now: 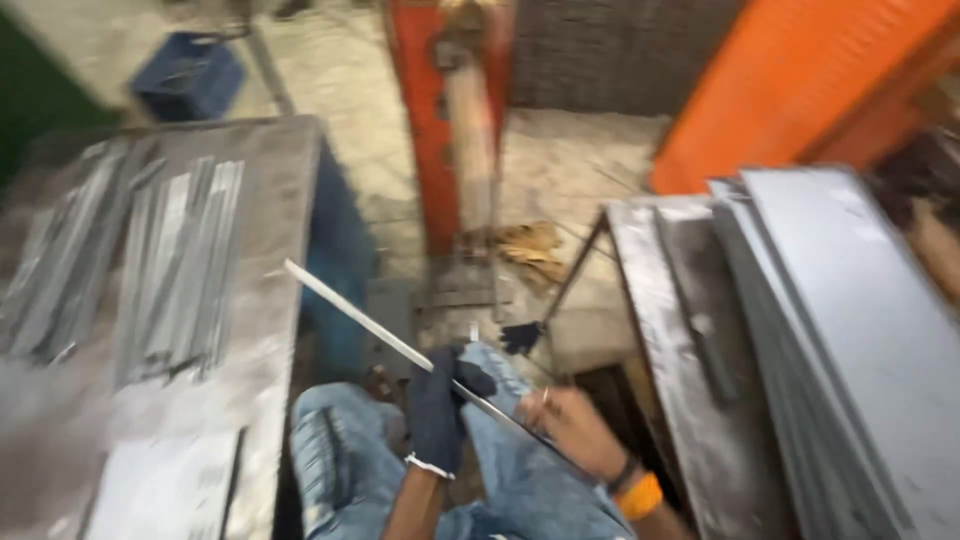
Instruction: Spot welding metal reinforcement strips onto larger metal panels at a manual workstation.
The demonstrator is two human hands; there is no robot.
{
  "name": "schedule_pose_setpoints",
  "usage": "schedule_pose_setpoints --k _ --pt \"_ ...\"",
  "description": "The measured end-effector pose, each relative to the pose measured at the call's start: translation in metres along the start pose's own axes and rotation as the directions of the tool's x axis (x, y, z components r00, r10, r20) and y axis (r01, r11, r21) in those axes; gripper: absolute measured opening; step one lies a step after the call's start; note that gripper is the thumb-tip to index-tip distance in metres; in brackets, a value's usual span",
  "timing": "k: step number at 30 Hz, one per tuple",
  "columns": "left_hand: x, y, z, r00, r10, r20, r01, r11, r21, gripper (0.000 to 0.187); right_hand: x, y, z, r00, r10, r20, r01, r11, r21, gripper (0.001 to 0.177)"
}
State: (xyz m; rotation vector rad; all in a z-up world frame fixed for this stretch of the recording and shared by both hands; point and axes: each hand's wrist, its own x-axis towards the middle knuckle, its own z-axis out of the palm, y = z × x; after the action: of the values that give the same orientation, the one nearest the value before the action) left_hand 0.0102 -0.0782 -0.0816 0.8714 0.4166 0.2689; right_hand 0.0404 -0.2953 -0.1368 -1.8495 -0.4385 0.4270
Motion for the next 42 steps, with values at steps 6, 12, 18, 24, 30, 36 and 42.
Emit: schedule_pose_setpoints --k 6,12,18,24,30,36,42 --pt "0.037 0.014 0.027 0.994 0.106 -0.010 -0.105 0.991 0.079 0.016 0.047 0.107 -0.165 0.719 -0.328 -0.612 -0.395 0.533 -0.749 0.030" --pt "0.034 0.065 0.035 0.992 0.123 0.008 -0.113 0.883 0.456 0.030 0.063 0.220 -0.206 0.660 -0.085 -0.747 -0.711 0.251 -0.657 0.036" --pt "0.063 0.085 0.034 0.992 0.111 0.059 -0.126 0.858 0.498 0.040 0.079 0.209 -0.135 0.719 0.104 -0.687 -0.134 0.991 0.010 0.041" --pt "0.087 0.122 0.098 0.988 0.128 0.085 -0.154 0.797 0.584 0.043 0.042 -0.076 -0.053 0.944 0.013 -0.329 0.169 0.840 0.516 0.069" --pt "0.115 0.135 0.135 0.987 0.118 0.112 -0.162 0.799 0.580 0.040 0.025 -0.167 0.001 0.994 0.015 -0.111 0.059 0.774 0.630 0.087" --pt "0.186 0.090 0.096 0.970 0.138 0.201 -0.205 0.907 0.368 0.025 0.027 -0.173 0.015 0.988 0.122 -0.095 -0.030 0.755 0.656 0.052" --pt "0.162 0.101 0.100 0.972 0.045 0.229 -0.143 0.891 0.431 0.024 0.010 -0.179 0.030 0.962 0.273 0.010 -0.193 0.653 0.732 0.036"
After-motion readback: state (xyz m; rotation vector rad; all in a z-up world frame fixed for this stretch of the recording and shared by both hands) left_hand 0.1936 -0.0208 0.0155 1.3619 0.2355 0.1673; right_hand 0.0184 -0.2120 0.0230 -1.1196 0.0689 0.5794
